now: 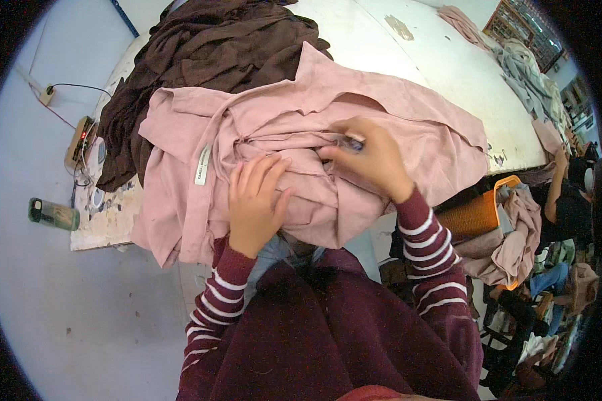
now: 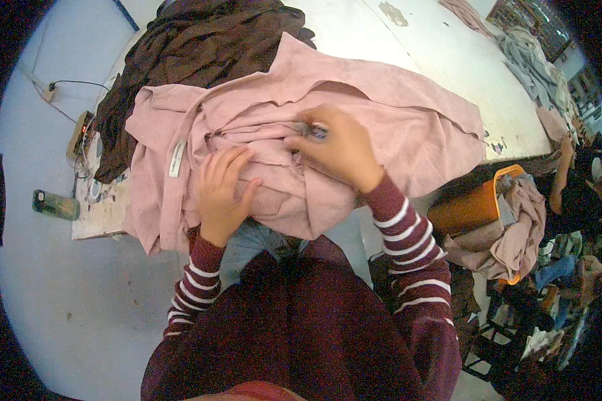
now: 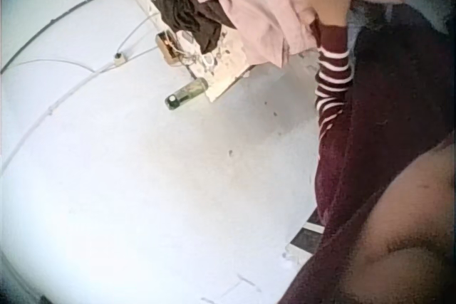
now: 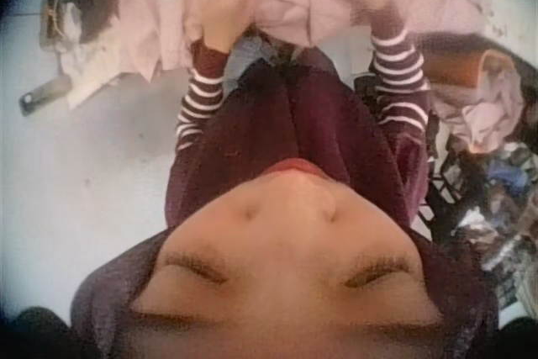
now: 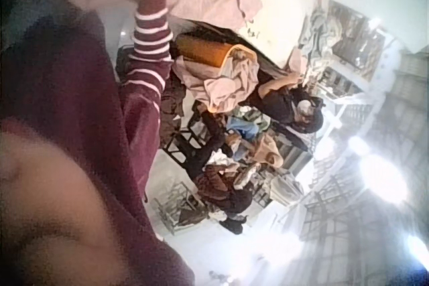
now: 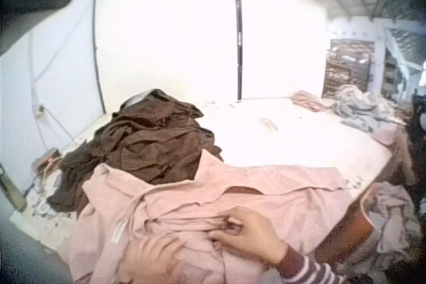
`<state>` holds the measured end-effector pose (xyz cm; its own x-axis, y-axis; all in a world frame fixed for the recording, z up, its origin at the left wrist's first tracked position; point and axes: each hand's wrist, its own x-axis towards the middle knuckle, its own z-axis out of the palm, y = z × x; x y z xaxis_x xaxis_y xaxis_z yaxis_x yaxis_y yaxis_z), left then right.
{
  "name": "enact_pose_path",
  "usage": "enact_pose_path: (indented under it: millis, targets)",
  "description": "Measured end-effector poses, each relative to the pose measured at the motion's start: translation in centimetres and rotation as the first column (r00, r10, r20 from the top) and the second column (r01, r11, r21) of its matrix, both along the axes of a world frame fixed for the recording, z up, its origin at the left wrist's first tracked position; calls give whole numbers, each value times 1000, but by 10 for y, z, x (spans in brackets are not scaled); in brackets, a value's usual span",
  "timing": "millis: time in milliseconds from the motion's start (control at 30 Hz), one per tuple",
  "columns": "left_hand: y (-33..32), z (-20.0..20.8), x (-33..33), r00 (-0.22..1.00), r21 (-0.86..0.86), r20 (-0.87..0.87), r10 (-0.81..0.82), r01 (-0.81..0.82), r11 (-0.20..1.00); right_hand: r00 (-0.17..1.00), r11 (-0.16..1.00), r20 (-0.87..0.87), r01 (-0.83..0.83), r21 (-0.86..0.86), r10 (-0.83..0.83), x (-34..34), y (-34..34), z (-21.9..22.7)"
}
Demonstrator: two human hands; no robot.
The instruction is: The person uses small scissors to cut a pink garment on a work table, repeatedly snipping seams and edges while repositioning the fabric. A brown garment is briefly moved aside, and the pink garment is turned and adjusted throughout the process.
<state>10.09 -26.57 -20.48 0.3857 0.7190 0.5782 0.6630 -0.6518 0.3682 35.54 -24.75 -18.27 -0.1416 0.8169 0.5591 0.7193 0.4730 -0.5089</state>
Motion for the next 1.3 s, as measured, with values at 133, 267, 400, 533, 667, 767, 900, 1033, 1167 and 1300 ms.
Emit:
enact_pose_path:
  millis: [133, 267, 400, 533, 667, 767, 900, 1033, 1167, 1300]
  targets:
    - [-5, -6, -9, 998, -170, -27, 49, -53, 984, 993, 997, 102, 60, -53, -54, -32, -16, -1]
    - [-22, -3, -2, 969, -278, 245, 28, 43, 960, 999, 981, -16, -47, 190, 51, -33, -43, -28]
    - [-27, -16, 43, 641, -623, 734, 224, 504, 599, 987, 974, -139, -45, 223, 77, -32, -52, -58]
    - [-7, -35, 61, 534, -609, 791, 299, 639, 469, 968, 987, -220, -93, 133, 121, -34, -59, -59]
    - [-5, -42, 60, 566, -624, 773, 287, 596, 505, 924, 996, -380, -69, -64, 40, -29, -62, -32]
    - [-9, -42, 60, 589, -624, 763, 267, 564, 541, 920, 996, -393, -39, -84, 2, -32, -53, -16]
    - [-8, -48, 60, 562, -624, 774, 291, 602, 499, 936, 988, -347, -98, -121, 50, -41, -40, -17]
    - [-8, -50, 60, 555, -613, 780, 289, 583, 534, 836, 979, -547, -147, -141, 47, -28, -34, -25]
    - [-16, -41, 57, 540, -581, 796, 273, 559, 592, 667, 941, -676, 317, -122, -313, 14, -34, -12]
    - [-21, -27, 44, 859, -248, 512, 17, 129, 960, 770, 914, -527, 406, -29, -359, 25, -50, 2]
